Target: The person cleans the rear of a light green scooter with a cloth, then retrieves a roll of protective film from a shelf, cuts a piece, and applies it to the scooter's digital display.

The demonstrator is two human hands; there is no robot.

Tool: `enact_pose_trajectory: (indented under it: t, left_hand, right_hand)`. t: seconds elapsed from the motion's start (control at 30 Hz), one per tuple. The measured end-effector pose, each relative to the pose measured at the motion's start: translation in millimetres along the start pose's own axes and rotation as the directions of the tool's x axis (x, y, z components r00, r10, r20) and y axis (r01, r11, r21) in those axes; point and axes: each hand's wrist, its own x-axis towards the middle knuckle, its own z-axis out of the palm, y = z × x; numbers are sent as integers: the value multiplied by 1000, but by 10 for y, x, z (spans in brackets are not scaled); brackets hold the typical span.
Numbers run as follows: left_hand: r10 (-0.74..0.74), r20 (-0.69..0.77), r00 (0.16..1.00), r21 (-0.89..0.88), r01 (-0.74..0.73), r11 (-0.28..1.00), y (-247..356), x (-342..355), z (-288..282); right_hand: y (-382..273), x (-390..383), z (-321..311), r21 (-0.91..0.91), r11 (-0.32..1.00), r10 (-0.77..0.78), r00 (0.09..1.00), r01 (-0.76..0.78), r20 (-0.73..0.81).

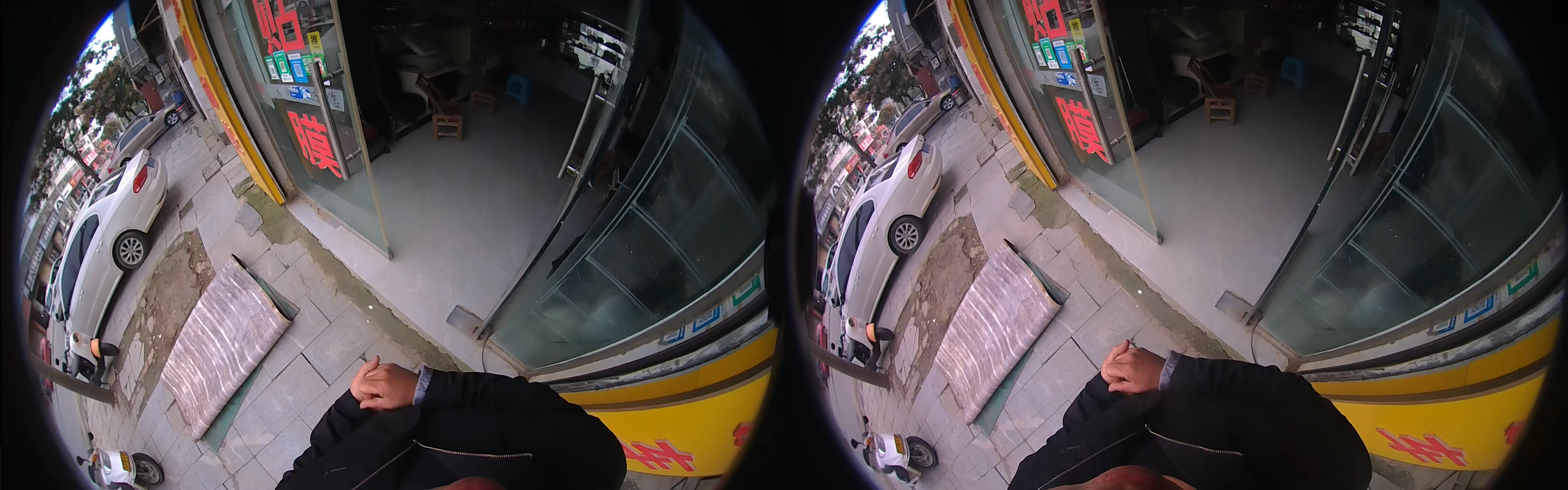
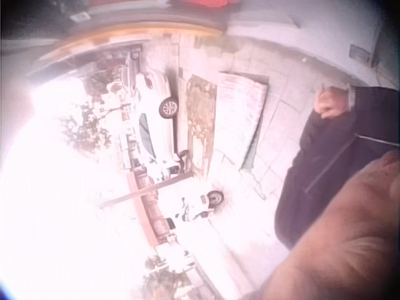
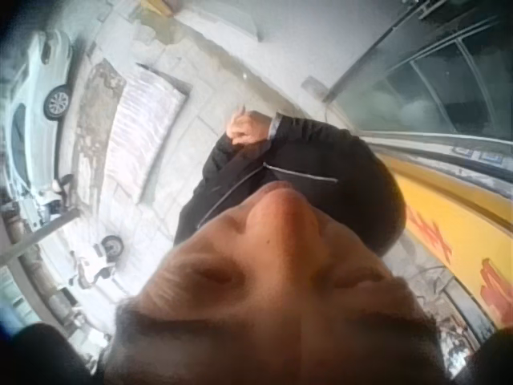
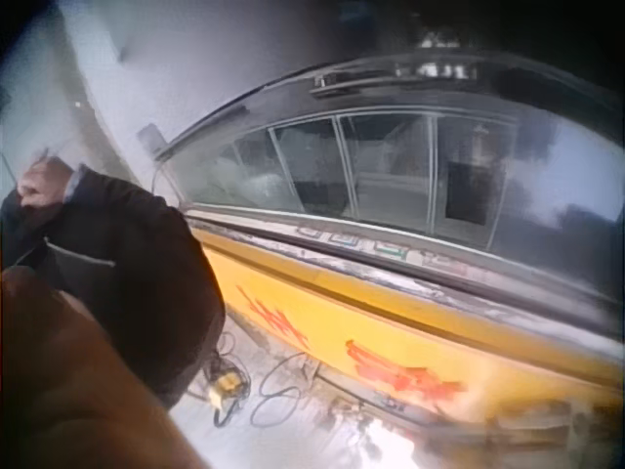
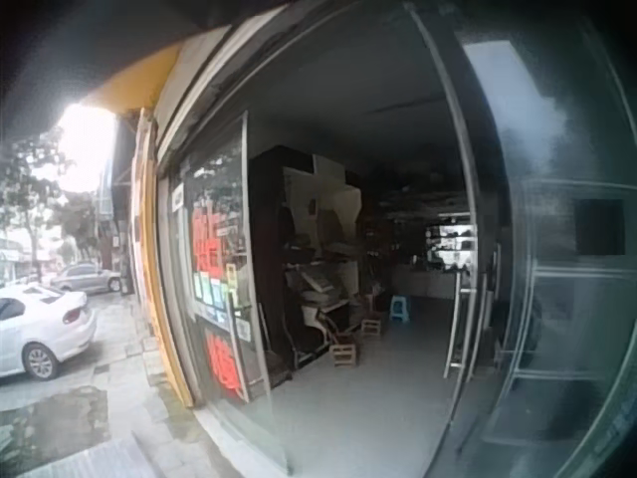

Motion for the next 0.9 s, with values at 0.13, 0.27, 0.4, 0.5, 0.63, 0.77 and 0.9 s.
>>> enact_pose_trajectory:
  t: [0.13,0.27,0.4,0.5,0.63,0.77,0.9]
  left_hand:
    - [-44,-27,999,43,45,998,1077,453,102]
    - [-118,3,993,20,118,993,1822,1178,258]
    - [-234,46,971,29,233,972,2468,2223,349]
    - [-335,103,937,53,331,942,2954,3103,447]
    - [-509,201,837,179,479,859,3842,4225,915]
    - [-633,339,696,334,540,773,4858,5269,1779]
    - [-608,321,726,352,505,788,5459,6427,2665]
  right_hand:
    - [686,606,-592,61,997,37,999,-37,6]
    - [1290,871,-1235,6,994,105,994,-105,-36]
    - [2050,1024,-1838,-39,991,115,957,-130,-267]
    - [2631,1126,-2306,-66,959,239,913,-275,-331]
    - [3411,1398,-3322,-141,881,389,861,-452,-328]
    - [3842,1790,-4612,-358,808,339,866,-468,-367]
    - [4089,1971,-5607,-271,768,355,738,-580,-574]
